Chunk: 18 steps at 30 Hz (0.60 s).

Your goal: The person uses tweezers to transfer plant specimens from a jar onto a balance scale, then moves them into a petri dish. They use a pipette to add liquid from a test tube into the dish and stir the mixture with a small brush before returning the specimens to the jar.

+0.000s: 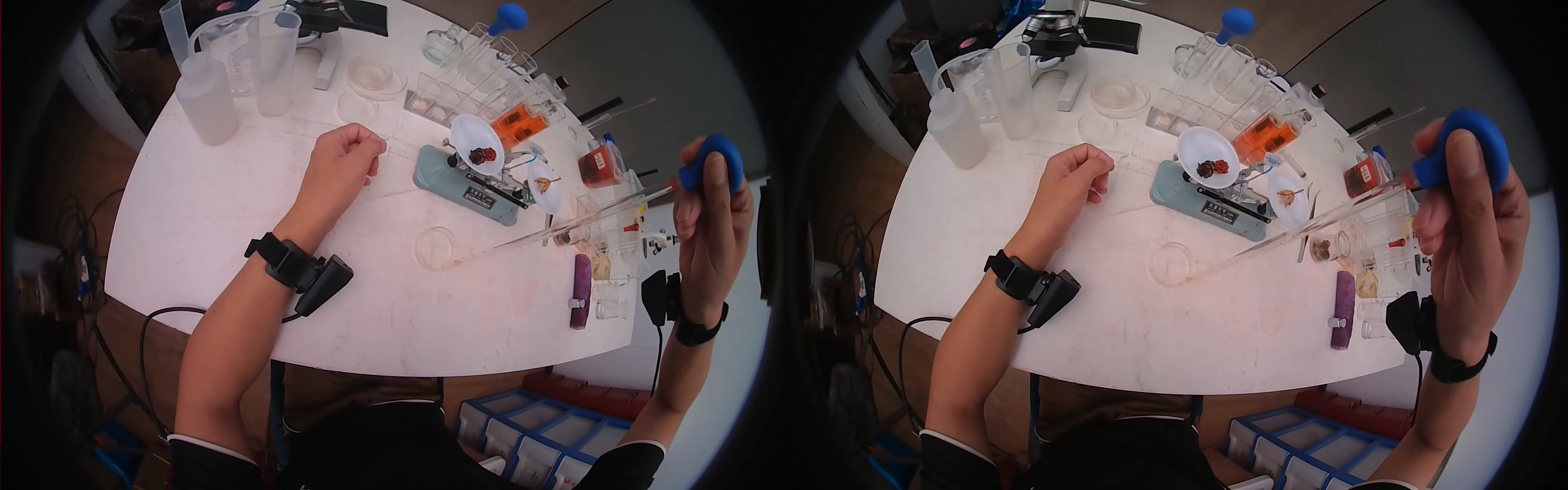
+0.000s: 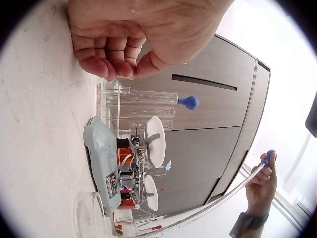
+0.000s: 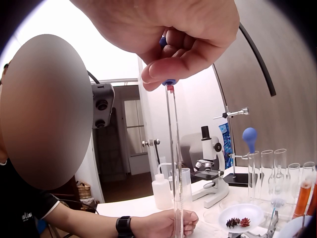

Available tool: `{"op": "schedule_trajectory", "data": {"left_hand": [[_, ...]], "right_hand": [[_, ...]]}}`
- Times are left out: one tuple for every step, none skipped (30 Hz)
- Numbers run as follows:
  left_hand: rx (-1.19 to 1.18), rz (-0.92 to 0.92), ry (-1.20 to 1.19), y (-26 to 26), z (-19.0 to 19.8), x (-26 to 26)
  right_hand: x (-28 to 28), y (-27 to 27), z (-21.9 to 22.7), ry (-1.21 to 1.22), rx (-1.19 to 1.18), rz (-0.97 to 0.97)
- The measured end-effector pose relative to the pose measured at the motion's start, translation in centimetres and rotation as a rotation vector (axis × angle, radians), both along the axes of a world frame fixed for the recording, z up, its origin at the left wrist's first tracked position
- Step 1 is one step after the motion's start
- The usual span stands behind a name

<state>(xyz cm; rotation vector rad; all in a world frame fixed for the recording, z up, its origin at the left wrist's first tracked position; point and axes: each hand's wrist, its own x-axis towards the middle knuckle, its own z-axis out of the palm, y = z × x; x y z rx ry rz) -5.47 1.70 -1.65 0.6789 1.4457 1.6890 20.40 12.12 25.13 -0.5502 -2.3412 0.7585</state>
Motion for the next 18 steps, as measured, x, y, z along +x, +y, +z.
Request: {"op": "schedule_trajectory", "data": {"left_hand": [[0.001, 0.0, 0.0, 0.01, -0.01, 0.01], [0.001, 0.002, -0.001, 0.03, -0.02, 0.05], [0.002, 0.005, -0.001, 0.05, -0.02, 0.05], [0.003, 0.007, -0.001, 0.06, -0.02, 0.05], [0.0, 0.004, -0.003, 0.05, 0.02, 0.06], [-0.002, 0.002, -0.005, 0.02, 0.1, 0.05], [-0.004, 0.0, -0.007, -0.01, 0.14, 0.04], [-0.005, 0.0, -0.005, -0.01, 0.14, 0.03], [-0.007, -0.001, -0.004, -0.01, 0.14, 0.03], [-0.008, -0.001, -0.003, -0.02, 0.14, 0.03], [-0.003, 0.0, -0.003, -0.02, 0.12, 0.05], [0.003, 0.0, -0.003, -0.03, 0.12, 0.06], [0.008, 0.001, -0.003, -0.03, 0.08, 0.07], [0.006, 0.0, -0.005, -0.02, 0.04, 0.06], [0.005, -0.002, -0.006, 0.0, 0.0, 0.05], [0.003, -0.003, -0.008, 0.02, -0.03, 0.03], [0.002, -0.004, -0.008, 0.05, -0.07, 0.02], [0.002, -0.004, -0.008, 0.08, -0.11, 0.01]], "right_hand": [[-0.1, -0.05, 0.02, -0.002, -0.003, 0.001], [-0.18, -0.08, 0.04, -0.004, -0.005, 0.006], [-0.21, -0.05, 0.11, -0.015, -0.003, 0.012], [-0.23, -0.02, 0.17, -0.026, -0.001, 0.018], [-0.19, 0.04, 0.29, -0.045, 0.006, 0.025], [-0.21, 0.03, 0.36, -0.056, 0.011, 0.029], [-0.24, 0.02, 0.43, -0.067, 0.017, 0.032], [-0.34, -0.08, 0.42, -0.068, 0.021, 0.031], [-0.48, -0.19, 0.37, -0.061, 0.028, 0.027], [-0.63, -0.3, 0.32, -0.053, 0.035, 0.023], [-0.84, -0.46, 0.18, -0.038, 0.044, 0.017], [-0.92, -0.56, 0.17, -0.033, 0.047, 0.016], [-1.01, -0.65, 0.16, -0.029, 0.05, 0.015], [-1.04, -0.75, 0.24, -0.036, 0.047, 0.019], [-1.04, -0.78, 0.27, -0.039, 0.045, 0.02], [-1.03, -0.81, 0.3, -0.043, 0.043, 0.022], [-0.98, -0.74, 0.28, -0.043, 0.04, 0.022], [-0.95, -0.69, 0.34, -0.05, 0.035, 0.028]]}}
